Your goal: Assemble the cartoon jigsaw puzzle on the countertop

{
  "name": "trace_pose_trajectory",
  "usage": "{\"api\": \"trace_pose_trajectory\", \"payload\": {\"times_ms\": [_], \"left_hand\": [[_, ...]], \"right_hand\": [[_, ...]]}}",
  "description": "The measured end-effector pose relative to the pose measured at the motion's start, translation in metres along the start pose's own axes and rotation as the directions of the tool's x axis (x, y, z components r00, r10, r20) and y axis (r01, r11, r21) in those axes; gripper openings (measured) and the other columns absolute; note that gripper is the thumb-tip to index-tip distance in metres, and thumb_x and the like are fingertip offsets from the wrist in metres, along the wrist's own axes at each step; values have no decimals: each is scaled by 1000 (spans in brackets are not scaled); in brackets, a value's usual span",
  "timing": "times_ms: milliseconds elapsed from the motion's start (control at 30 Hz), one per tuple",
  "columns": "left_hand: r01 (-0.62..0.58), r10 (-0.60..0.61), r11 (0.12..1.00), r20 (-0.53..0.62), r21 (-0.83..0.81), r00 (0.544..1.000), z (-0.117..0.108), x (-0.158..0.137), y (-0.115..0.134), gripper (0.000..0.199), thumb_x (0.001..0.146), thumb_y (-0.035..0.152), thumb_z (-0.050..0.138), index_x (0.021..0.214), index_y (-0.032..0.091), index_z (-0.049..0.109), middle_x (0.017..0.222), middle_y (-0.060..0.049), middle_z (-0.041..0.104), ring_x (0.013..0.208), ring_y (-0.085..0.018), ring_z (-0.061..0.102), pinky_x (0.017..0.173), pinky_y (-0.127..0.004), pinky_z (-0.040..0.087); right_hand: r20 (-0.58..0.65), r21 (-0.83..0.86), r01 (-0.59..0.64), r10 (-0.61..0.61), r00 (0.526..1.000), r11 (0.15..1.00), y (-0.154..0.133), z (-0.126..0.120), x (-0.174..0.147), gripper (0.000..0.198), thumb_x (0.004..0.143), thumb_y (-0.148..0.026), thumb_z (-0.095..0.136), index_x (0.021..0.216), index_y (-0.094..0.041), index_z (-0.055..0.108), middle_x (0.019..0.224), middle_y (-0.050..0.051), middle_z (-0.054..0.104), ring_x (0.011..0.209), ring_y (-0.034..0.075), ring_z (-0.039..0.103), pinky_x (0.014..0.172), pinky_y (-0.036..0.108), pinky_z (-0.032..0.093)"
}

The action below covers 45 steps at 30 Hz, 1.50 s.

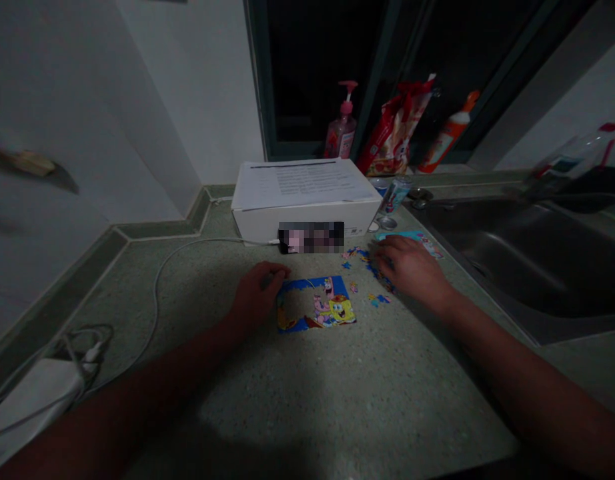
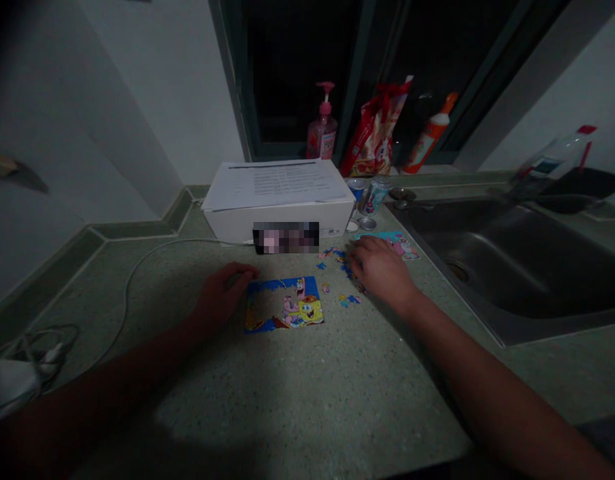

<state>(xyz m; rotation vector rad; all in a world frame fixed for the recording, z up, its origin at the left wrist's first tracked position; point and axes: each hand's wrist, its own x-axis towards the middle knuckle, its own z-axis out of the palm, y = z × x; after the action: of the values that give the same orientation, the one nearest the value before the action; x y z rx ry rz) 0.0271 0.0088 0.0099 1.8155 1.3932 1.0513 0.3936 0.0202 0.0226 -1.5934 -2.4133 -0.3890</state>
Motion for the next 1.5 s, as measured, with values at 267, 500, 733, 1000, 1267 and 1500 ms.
{"api": "trace_pose_trajectory", "payload": {"times_ms": [267,500,733,1000,1267,1500], "left_hand": [[13,-13,1000,4,-9,1000,0,1,-1,26,92,41,57,94,23,75,97,-5,79,95,-24,72,92,-40,57],[14,-14,1000,12,12,1000,0,2,-2,27,92,41,56,95,22,75,98,-6,79,96,-25,72,96,-43,57],[-12,12,1000,18,7,1000,1,1,-2,23,94,37,56,95,23,75,98,-5,79,95,-24,73,94,-43,59],[-1,1,1000,25,20,1000,2,1,-1,25,94,40,55,95,24,74,98,-4,79,95,-23,73,94,-41,58],[21,-22,1000,27,9,999,1,0,1,25,93,39,56,95,23,75,99,-5,79,96,-24,73,96,-41,58],[14,-14,1000,26,7,1000,1,1,-1,24,94,38,56,95,24,75,98,-5,80,95,-24,73,95,-42,58]], "right_hand": [[2,-5,8,-8,1000,1000,-6,3,0,28,103,-23,53,107,-14,79,124,21,74,118,37,67,103,55,53],[-42,76,32,-28,999,997,-22,14,3,30,103,-23,55,115,-13,80,132,21,71,131,39,62,110,56,51],[-68,142,62,-52,996,988,-33,25,14,32,104,-26,54,124,-20,78,140,16,68,140,37,55,114,59,49],[-7,155,87,-87,996,984,-35,26,14,35,105,-24,52,131,-17,76,140,18,69,141,39,55,114,60,48],[-10,181,83,-82,997,980,-34,26,17,35,104,-23,53,130,-15,76,139,20,69,140,39,55,115,60,48],[-52,240,40,-28,998,970,-26,24,14,33,101,-20,53,124,-20,77,137,17,70,135,37,59,111,62,52]]}}
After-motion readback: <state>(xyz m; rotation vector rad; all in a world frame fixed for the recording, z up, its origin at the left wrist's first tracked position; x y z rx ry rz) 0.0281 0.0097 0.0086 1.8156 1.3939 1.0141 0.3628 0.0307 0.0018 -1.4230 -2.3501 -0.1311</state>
